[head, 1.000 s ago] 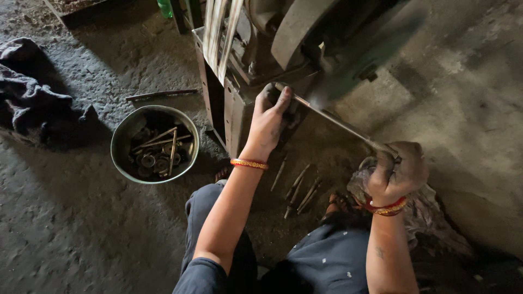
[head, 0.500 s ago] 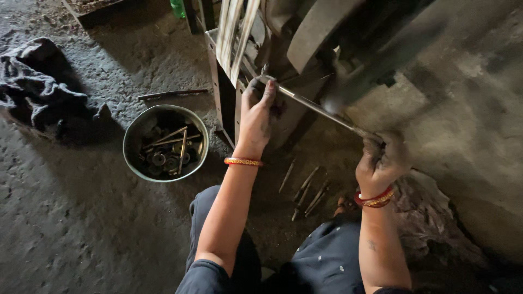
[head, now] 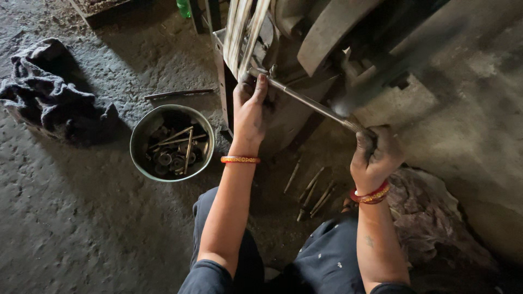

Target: The person sits on the floor and uses a bench grinder to smooth and shape threaded metal rods. They hold each rod with both hands, rotate it against the spinning wheel, and place finished rods into a nearby metal bowl.

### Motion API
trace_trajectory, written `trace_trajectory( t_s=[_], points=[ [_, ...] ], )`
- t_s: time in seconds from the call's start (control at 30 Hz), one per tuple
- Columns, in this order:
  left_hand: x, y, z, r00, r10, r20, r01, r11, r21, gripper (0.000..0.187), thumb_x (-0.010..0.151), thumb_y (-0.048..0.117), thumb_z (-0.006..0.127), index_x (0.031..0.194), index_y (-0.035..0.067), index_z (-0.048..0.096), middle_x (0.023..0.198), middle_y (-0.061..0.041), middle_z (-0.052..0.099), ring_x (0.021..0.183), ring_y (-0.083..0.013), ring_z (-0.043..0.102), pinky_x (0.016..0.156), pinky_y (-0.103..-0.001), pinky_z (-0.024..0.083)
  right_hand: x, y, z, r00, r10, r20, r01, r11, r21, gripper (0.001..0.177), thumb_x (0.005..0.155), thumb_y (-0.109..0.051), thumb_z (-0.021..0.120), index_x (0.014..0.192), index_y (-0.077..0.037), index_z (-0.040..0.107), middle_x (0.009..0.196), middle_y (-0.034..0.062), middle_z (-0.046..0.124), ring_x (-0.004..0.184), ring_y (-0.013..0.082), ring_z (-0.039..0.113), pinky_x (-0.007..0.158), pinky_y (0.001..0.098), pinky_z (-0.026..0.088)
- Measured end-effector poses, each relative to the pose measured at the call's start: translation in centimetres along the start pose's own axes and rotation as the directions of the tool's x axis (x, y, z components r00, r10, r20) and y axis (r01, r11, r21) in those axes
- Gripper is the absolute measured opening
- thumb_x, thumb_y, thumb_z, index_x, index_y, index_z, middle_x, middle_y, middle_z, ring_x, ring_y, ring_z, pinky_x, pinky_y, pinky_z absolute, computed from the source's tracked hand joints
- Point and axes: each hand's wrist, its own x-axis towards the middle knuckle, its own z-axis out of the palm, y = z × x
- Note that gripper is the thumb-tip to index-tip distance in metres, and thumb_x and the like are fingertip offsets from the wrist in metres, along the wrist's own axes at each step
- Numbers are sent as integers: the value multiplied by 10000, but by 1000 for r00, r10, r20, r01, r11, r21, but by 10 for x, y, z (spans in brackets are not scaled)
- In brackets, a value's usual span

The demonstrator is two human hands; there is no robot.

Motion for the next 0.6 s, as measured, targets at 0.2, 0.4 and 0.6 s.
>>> trace_trajectory(
  t_s=[0.2, 0.4, 0.6],
  points=[
    [-3, -1, 12, 997, -11, -77, 18, 996, 86, 173, 957, 147, 678, 1113, 73, 665, 984, 38, 692, 908, -67, 627, 825, -238, 518, -7, 6, -11, 998, 43, 36, -43, 999, 3, 420, 1162, -404, 583, 1019, -14, 642, 852, 140, 623, 743, 355, 609, 647, 405, 450],
    [-15, -20, 15, 959, 66, 275, -38, 994, -105, 180, 1162, 156, 750, 1166, -1, 662, 938, -32, 641, 817, -141, 586, 686, -295, 481, -16, 17, -34, 998, -55, 3, 55, 989, -137, 440, 1173, -417, 545, 1013, -13, 615, 842, 153, 609, 713, 371, 605, 656, 433, 442],
    [-26, -33, 33, 997, -74, 6, 73, 997, 40, 195, 967, 131, 703, 1140, 54, 655, 987, 20, 667, 903, -78, 605, 790, -249, 513, -24, 22, -58, 999, -8, 44, 13, 993, -117, 502, 1183, -459, 503, 950, -19, 567, 812, 152, 574, 700, 365, 592, 634, 438, 438]
  ],
)
